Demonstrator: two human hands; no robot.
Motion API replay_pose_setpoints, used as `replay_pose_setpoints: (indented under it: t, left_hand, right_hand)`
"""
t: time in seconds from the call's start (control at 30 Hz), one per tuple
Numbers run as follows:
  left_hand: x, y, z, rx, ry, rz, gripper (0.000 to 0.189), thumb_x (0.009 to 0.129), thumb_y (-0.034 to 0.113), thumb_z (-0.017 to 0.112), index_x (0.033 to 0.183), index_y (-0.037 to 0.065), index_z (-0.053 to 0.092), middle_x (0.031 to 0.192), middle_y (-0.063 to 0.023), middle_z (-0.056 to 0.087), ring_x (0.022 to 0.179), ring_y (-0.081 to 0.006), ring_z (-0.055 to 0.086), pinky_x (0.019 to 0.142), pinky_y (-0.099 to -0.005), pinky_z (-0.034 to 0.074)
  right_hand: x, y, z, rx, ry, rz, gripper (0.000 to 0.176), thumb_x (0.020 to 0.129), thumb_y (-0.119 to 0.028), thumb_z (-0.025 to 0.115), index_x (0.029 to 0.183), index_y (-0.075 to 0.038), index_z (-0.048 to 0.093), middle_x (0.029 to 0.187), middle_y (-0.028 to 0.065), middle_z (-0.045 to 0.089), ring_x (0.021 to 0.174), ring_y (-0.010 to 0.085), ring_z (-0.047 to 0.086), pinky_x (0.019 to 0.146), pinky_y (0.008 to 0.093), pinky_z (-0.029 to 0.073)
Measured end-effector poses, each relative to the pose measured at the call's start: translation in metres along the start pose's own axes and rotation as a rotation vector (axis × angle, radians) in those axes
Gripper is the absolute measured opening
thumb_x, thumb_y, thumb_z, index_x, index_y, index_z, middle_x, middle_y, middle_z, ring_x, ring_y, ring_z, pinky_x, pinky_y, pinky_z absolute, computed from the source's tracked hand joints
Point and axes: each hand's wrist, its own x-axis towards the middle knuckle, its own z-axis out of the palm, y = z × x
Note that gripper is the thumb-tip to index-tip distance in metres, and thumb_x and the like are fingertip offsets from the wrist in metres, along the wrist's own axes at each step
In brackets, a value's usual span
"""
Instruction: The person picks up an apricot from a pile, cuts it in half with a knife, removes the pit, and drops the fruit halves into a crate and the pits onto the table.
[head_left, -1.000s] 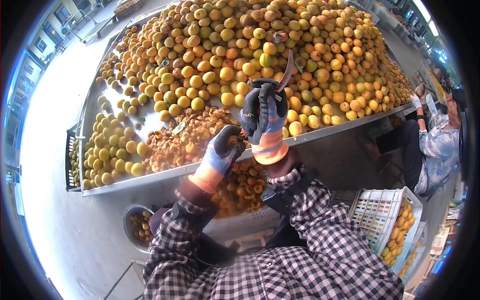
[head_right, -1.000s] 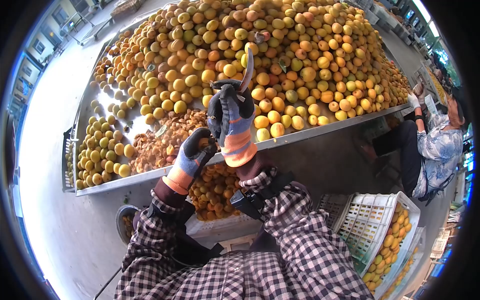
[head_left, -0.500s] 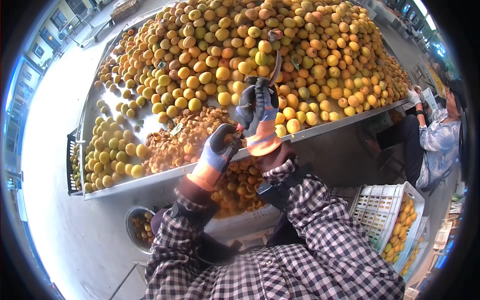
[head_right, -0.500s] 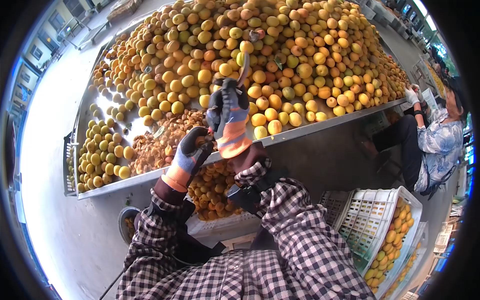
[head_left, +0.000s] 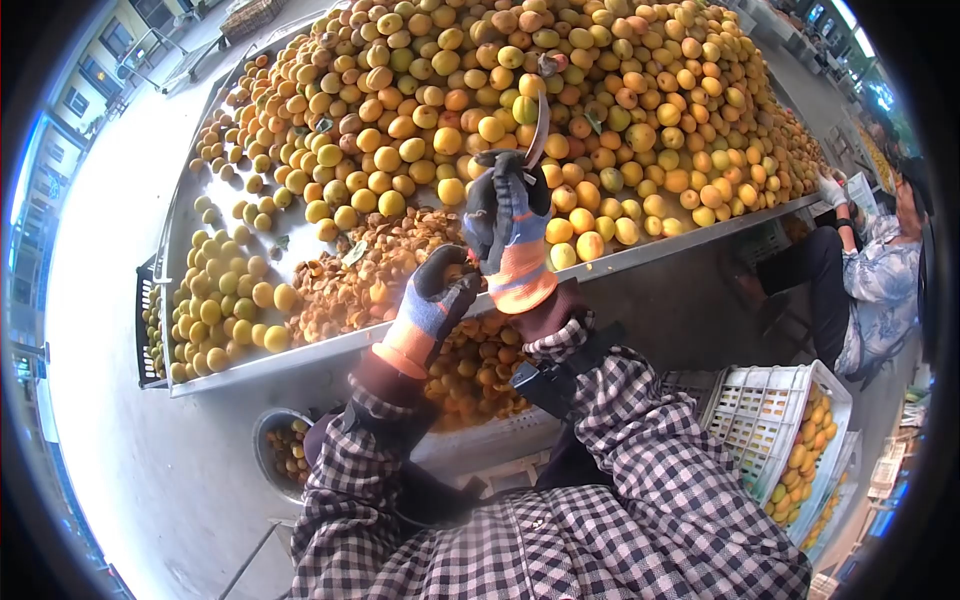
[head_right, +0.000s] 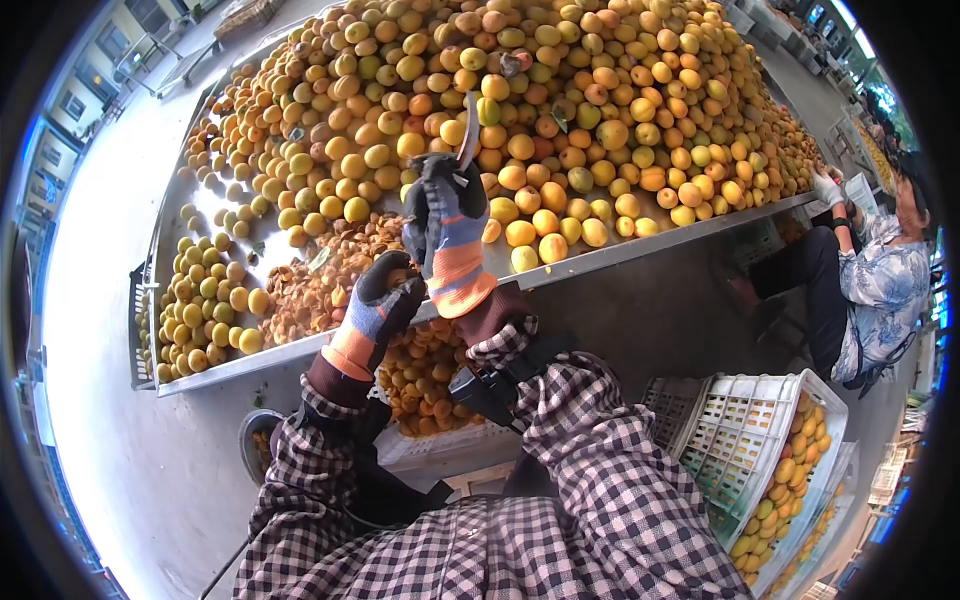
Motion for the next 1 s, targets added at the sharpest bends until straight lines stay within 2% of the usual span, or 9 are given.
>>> replay_pose_setpoints:
  t: [0.03,0.13,0.2,0.37,0.53,0.73,0.83,0.93,1.0]
  left_hand:
    - [0.001,-0.003,-0.001,0.0,-0.002,0.0,0.026,0.083,0.01,0.065,0.107,0.002,0.059,0.093,-0.003,0.064,0.081,-0.0105,0.059,0.075,-0.0273,0.047]
    - [0.003,-0.012,-0.004,0.089,-0.009,0.083,0.034,0.083,0.015,0.069,0.112,0.0,0.057,0.095,-0.0049,0.063,0.086,-0.0115,0.058,0.076,-0.0267,0.048]
    - [0.004,-0.01,-0.002,0.34,0.05,0.366,0.025,0.083,0.007,0.066,0.105,0.003,0.058,0.088,-0.0096,0.062,0.084,-0.0193,0.063,0.074,-0.0309,0.048]
    - [0.006,-0.004,-0.001,0.448,0.066,0.423,0.023,0.084,0.007,0.066,0.105,0.003,0.058,0.09,-0.0143,0.061,0.083,-0.027,0.063,0.074,-0.0326,0.049]
    - [0.005,0.0,0.003,0.421,0.083,0.383,0.021,0.085,0.008,0.067,0.104,0.003,0.058,0.091,-0.0145,0.062,0.084,-0.0276,0.063,0.074,-0.0328,0.049]
    - [0.005,-0.002,0.006,0.384,0.116,0.446,0.025,0.085,0.009,0.068,0.106,0.004,0.057,0.093,-0.0128,0.063,0.085,-0.0268,0.064,0.074,-0.0328,0.05]
    - [0.008,-0.01,0.005,0.395,0.141,0.473,0.027,0.084,0.009,0.069,0.109,0.005,0.057,0.094,-0.0121,0.064,0.086,-0.0258,0.064,0.075,-0.0325,0.05]
    - [0.009,-0.012,0.006,0.373,0.155,0.451,0.029,0.084,0.009,0.069,0.109,0.006,0.056,0.095,-0.0121,0.064,0.087,-0.0249,0.065,0.076,-0.0323,0.05]
    - [0.007,-0.01,0.005,0.307,0.117,0.348,0.03,0.083,0.009,0.07,0.11,0.006,0.056,0.096,-0.0126,0.065,0.087,-0.0246,0.066,0.075,-0.032,0.05]
  right_hand:
    - [-0.001,-0.001,0.0,0.0,0.001,-0.002,0.017,0.094,-0.025,0.058,0.099,-0.009,0.059,0.059,-0.0008,0.051,0.038,0.0077,0.041,0.035,0.0221,0.032]
    - [0.002,-0.004,0.001,-0.028,0.214,0.085,0.021,0.097,-0.03,0.053,0.096,-0.01,0.057,0.052,-0.0024,0.043,0.033,0.009,0.033,0.032,0.025,0.027]
    - [0.004,-0.001,-0.002,-0.01,0.272,0.104,0.021,0.097,-0.031,0.052,0.095,-0.011,0.057,0.052,-0.0027,0.042,0.032,0.0096,0.032,0.031,0.0253,0.026]
    - [0.014,0.007,-0.015,0.125,0.487,0.245,0.02,0.097,-0.033,0.052,0.095,-0.014,0.057,0.055,-0.0044,0.041,0.037,0.0098,0.03,0.035,0.025,0.023]
    - [0.019,0.012,-0.028,0.21,0.485,0.266,0.022,0.096,-0.038,0.054,0.091,-0.016,0.055,0.057,-0.0063,0.04,0.039,0.0091,0.026,0.039,0.0261,0.02]
    - [0.02,0.016,-0.041,0.309,0.454,0.339,0.029,0.097,-0.043,0.051,0.084,-0.017,0.052,0.055,-0.0064,0.036,0.04,0.0103,0.023,0.039,0.0277,0.019]
    - [0.02,0.013,-0.039,0.479,0.447,0.404,0.03,0.097,-0.044,0.049,0.084,-0.017,0.051,0.055,-0.0059,0.035,0.039,0.0111,0.023,0.04,0.0275,0.019]
    - [0.017,0.007,-0.029,0.343,0.49,0.311,0.031,0.097,-0.043,0.05,0.08,-0.017,0.049,0.054,-0.0048,0.037,0.038,0.0113,0.025,0.038,0.0267,0.021]
    - [0.014,0.002,-0.025,0.164,0.233,0.141,0.03,0.097,-0.039,0.052,0.079,-0.015,0.049,0.055,-0.0025,0.041,0.036,0.0114,0.03,0.035,0.0268,0.025]
